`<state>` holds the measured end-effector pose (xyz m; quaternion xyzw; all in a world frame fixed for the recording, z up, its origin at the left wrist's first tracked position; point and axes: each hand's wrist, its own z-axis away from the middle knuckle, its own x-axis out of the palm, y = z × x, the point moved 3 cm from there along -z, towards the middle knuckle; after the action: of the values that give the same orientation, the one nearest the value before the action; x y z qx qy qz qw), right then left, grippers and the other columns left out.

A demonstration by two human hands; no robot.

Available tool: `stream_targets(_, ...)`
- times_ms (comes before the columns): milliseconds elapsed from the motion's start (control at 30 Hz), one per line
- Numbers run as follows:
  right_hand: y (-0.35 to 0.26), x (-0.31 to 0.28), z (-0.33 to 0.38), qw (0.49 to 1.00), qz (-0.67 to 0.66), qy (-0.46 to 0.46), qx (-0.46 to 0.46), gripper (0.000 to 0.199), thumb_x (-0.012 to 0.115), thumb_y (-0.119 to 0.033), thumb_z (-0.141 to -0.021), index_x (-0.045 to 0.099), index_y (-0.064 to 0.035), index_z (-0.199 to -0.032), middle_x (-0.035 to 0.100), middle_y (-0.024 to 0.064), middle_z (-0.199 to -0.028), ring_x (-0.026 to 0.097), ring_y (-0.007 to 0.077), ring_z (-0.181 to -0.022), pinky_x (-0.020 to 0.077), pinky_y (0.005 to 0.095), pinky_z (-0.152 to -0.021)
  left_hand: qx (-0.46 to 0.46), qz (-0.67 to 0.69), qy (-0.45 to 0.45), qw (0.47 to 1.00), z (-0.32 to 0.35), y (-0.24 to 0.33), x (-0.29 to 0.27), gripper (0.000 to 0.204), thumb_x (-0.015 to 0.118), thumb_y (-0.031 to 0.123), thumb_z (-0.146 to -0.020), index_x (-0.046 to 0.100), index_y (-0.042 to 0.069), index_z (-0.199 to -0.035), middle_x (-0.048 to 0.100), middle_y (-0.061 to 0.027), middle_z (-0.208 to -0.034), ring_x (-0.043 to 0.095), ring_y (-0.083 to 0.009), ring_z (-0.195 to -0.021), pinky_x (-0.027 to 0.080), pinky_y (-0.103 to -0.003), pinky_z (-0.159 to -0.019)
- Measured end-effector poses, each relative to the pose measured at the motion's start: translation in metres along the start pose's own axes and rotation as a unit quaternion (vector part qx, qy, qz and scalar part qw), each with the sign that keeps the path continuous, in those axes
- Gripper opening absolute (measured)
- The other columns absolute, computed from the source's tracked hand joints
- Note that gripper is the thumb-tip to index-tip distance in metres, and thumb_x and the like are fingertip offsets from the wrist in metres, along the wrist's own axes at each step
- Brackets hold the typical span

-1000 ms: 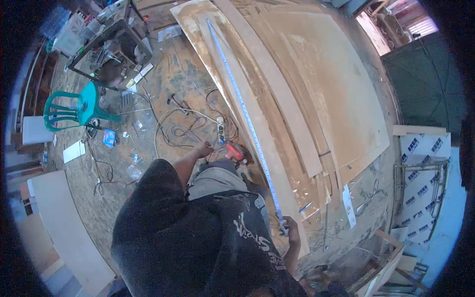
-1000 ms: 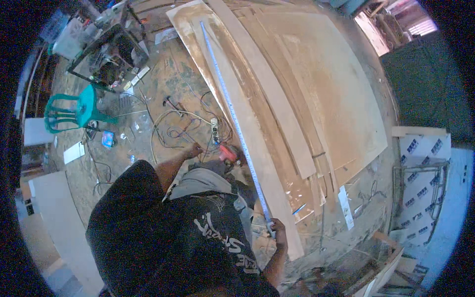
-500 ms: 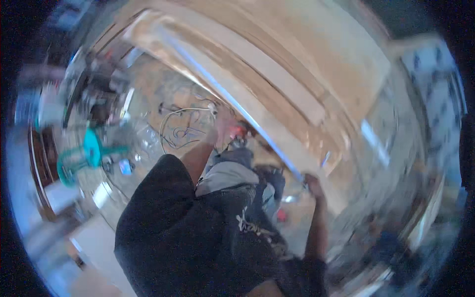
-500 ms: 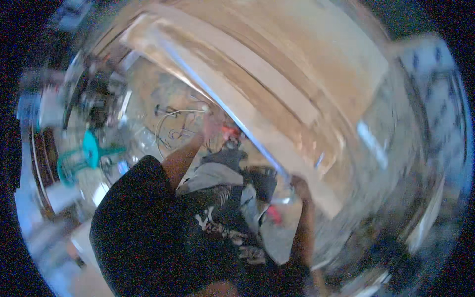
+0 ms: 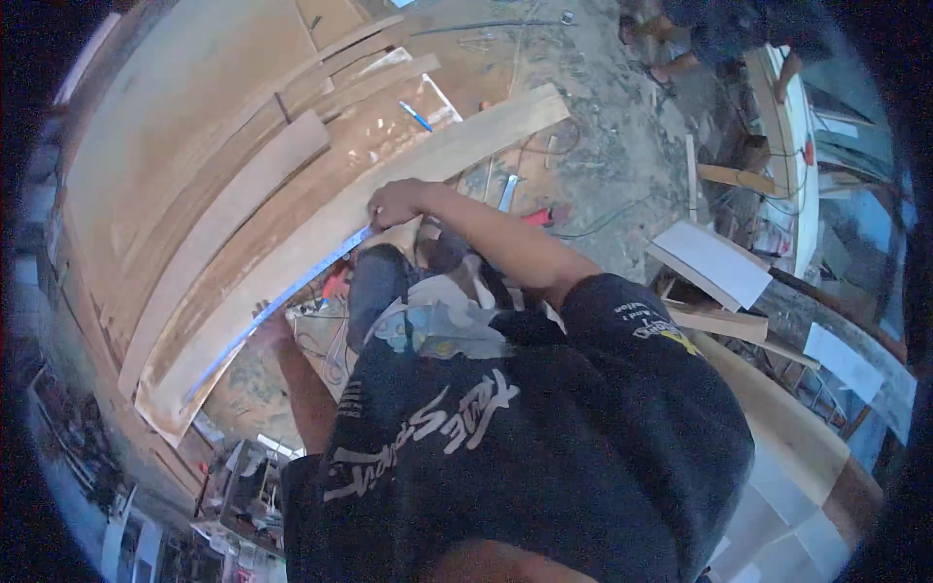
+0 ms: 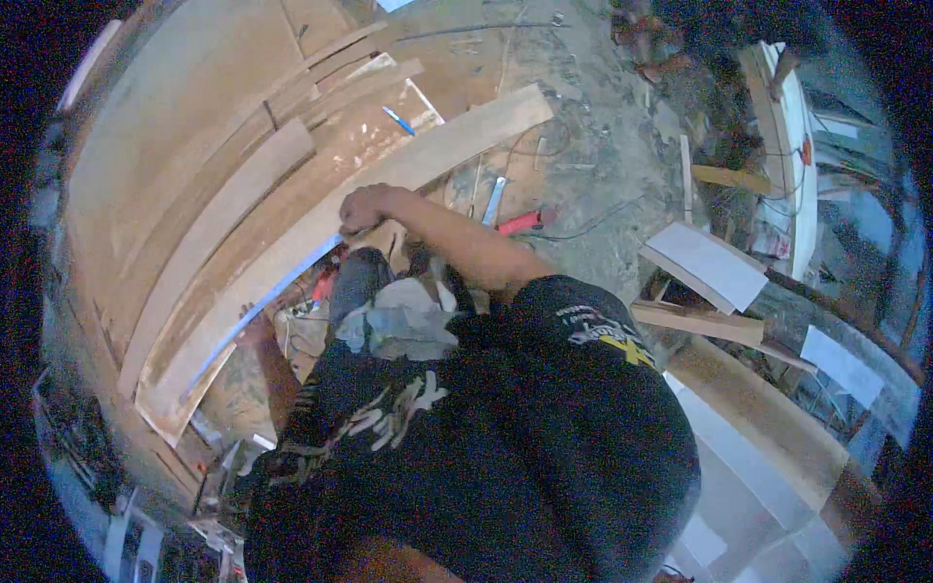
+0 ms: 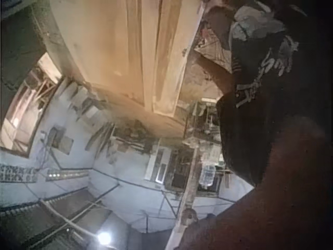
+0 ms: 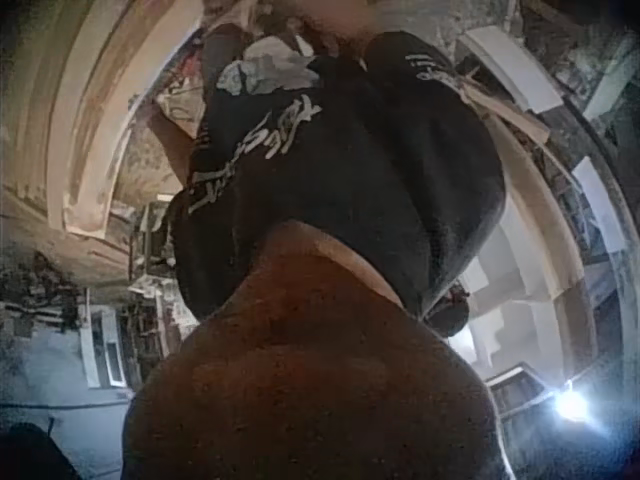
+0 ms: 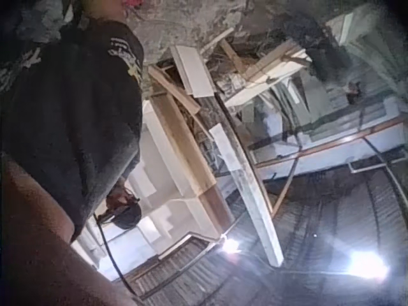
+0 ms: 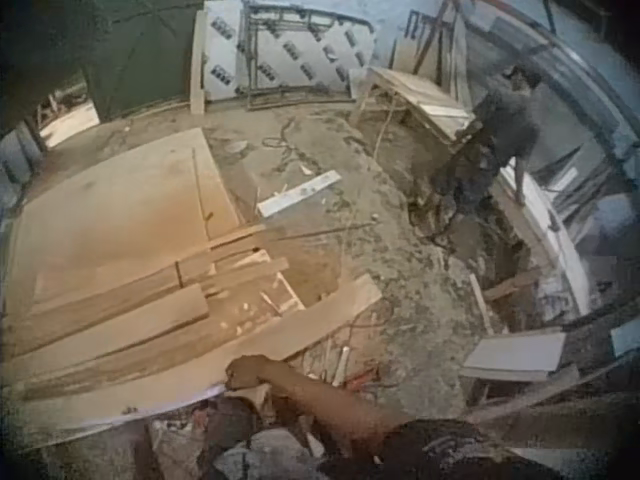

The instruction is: The person measures a long wooden plank with a tape measure, marks it with a pen using a square ruler, and then holds the wood while a coworker cuts it using a power tool.

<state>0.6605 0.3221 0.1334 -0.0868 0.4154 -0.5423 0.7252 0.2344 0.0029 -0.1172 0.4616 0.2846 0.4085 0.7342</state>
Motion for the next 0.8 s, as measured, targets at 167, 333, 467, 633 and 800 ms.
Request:
stream_targets(167,0.062,0.008,-0.025,0.994,-0.096,-0.009,0.042,0.042,0.071,-0.045,-0.07,0.073,-0.0202,-0.104,0.069,0.0106,-0.107,0.065,0.0301,-0.101,0.051,0.0404,-0.087,-0.207,0.182,-0.01,0.961,-0.007,-0.08,0.025,0.06,0.038,0.051,-0.098,0.046,0.004,-0.135,0.061,-0.018,-0.122,0.059,-0.0367,-0.109,0.051,-0.049,-0.089)
stream_targets(333,0.105,0.03,-0.101,0.989,-0.138,0.02,-0.037,0.04,0.073,-0.04,-0.069,0.071,-0.0212,-0.104,0.069,0.0088,-0.097,0.066,0.0273,-0.092,0.0517,0.0396,-0.079,-0.254,0.141,0.056,0.955,-0.048,-0.133,0.062,0.07,0.04,0.059,-0.092,0.04,0.008,-0.14,0.049,-0.0189,-0.13,0.048,-0.0403,-0.116,0.044,-0.056,-0.092)
stream_targets(467,0.176,0.067,-0.146,0.989,-0.133,0.039,-0.045,0.042,0.074,-0.038,-0.067,0.069,-0.0182,-0.105,0.066,0.0086,-0.087,0.065,0.0277,-0.086,0.0508,0.0409,-0.076,-0.294,0.056,0.109,0.948,-0.046,-0.118,0.177,0.078,0.043,0.065,-0.086,0.034,0.013,-0.143,0.036,-0.0187,-0.14,0.035,-0.0424,-0.126,0.035,-0.063,-0.097)
stream_targets(633,0.219,0.092,-0.199,0.981,-0.143,0.086,-0.101,0.044,0.075,-0.035,-0.065,0.068,-0.0168,-0.105,0.064,0.009,-0.081,0.063,0.0304,-0.081,0.0504,0.042,-0.074,-0.301,-0.048,0.195,0.932,-0.059,-0.056,0.246,0.09,0.048,0.073,-0.079,0.026,0.019,-0.147,0.02,-0.0184,-0.152,0.02,-0.0451,-0.138,0.024,-0.071,-0.103)
stream_targets(800,0.202,0.09,-0.222,0.985,-0.129,0.078,-0.08,0.045,0.076,-0.043,-0.058,0.069,-0.0145,-0.092,0.066,0.0128,-0.082,0.064,0.0377,-0.08,0.0525,0.0471,-0.073,-0.305,-0.134,0.257,0.907,-0.089,-0.075,0.211,0.088,0.049,0.072,-0.076,0.028,0.021,-0.145,0.014,-0.0163,-0.154,0.019,-0.0429,-0.138,0.024,-0.072,-0.103)
